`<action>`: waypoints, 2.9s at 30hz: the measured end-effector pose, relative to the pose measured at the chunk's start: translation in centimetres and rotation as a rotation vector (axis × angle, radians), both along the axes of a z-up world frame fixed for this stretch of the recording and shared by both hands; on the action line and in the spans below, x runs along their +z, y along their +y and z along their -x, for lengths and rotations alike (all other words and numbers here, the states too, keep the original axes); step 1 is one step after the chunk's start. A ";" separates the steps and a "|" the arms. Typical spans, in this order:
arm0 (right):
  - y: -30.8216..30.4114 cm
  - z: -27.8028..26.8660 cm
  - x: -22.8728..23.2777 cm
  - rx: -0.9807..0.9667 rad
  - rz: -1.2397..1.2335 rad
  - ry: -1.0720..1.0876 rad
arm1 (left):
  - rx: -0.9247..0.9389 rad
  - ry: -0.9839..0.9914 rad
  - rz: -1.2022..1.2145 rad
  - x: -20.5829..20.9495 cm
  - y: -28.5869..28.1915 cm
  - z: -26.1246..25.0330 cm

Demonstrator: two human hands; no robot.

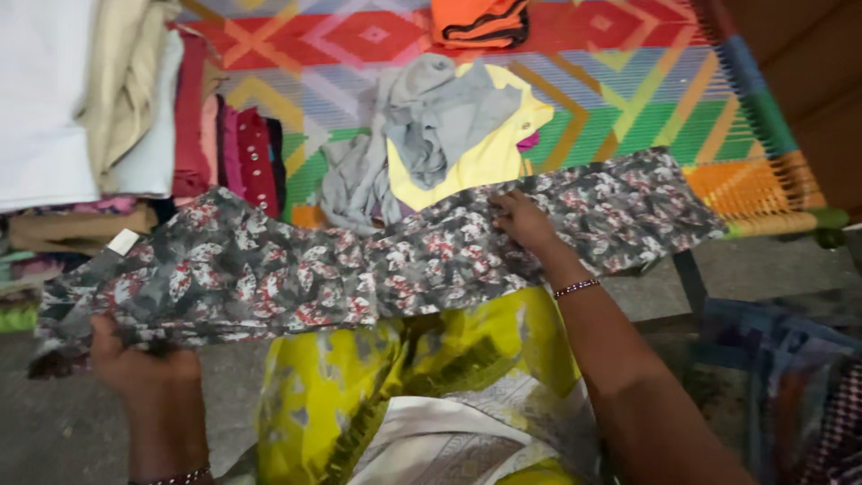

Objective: The person folds several garments by hand on a woven cot. They handle a white cloth, a floral-patterned skirt, and a grey pair of trousers, folding each item and stacking them on the cot.

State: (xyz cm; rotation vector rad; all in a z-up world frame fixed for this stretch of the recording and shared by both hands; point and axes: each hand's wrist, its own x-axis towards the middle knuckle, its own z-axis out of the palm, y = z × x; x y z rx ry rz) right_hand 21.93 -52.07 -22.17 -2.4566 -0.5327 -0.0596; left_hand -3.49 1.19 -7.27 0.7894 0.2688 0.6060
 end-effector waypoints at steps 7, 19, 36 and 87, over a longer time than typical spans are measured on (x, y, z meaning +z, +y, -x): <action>-2.1 -1.6 2.5 -0.015 -0.140 0.328 | 0.042 -0.064 -0.008 -2.4 0.5 0.9; 2.5 -1.3 -3.7 -0.056 -0.121 0.008 | 0.147 -0.058 0.223 -5.2 2.0 0.6; 16.5 11.3 3.6 0.079 0.048 -0.066 | 0.125 -0.101 0.413 -7.4 3.4 -0.8; 23.2 20.6 10.1 0.530 -0.337 0.316 | 0.208 -0.125 0.021 6.8 -10.6 1.2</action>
